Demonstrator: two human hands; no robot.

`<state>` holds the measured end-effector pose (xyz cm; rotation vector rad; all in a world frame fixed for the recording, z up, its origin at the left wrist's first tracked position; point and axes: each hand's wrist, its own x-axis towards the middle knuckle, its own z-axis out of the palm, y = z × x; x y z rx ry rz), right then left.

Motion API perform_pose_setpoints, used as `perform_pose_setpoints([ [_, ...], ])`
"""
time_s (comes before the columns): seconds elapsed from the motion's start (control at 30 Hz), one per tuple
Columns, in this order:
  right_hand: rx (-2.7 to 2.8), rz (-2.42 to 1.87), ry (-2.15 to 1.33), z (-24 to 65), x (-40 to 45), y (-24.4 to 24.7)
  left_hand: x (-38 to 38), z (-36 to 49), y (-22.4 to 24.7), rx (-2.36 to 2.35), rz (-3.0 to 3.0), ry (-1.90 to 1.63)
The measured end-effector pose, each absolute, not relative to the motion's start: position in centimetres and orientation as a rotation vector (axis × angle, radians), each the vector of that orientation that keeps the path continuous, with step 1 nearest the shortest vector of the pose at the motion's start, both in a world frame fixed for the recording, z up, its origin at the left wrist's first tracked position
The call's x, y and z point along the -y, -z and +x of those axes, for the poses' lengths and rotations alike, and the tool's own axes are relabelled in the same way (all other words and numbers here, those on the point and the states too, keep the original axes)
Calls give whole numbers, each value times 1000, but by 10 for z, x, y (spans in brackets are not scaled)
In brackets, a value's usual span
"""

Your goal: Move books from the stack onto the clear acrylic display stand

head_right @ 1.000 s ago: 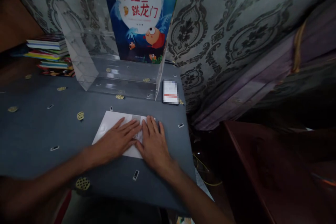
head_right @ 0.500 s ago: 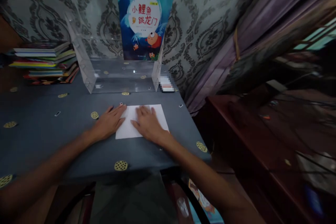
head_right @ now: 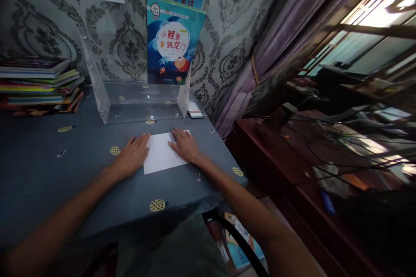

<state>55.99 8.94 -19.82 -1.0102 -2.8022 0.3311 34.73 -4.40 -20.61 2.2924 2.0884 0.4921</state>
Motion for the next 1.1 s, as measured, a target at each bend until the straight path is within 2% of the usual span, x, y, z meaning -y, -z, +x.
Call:
perform_pose_setpoints([
  [0.17, 2774, -1145, -267, 582, -98, 198, 44, 345, 207, -2089, 2317, -447],
  [0.37, 2780, -1064, -242, 588, -95, 196, 48, 341, 212, -2124, 2375, -458],
  [0.5, 2788, -972, -286, 596, -98, 188, 54, 357, 198, -2151, 2435, -417],
  [0.77, 2719, -821, -391, 611, -104, 186, 56, 432, 172, -1871, 2457, 11],
  [1.0, 2705, -797, -402, 612, -102, 180, 46, 445, 140, -1712, 2338, 393],
  [1.1, 2706, -819, -403, 611, -101, 179, 46, 456, 140, -1727, 2359, 505],
])
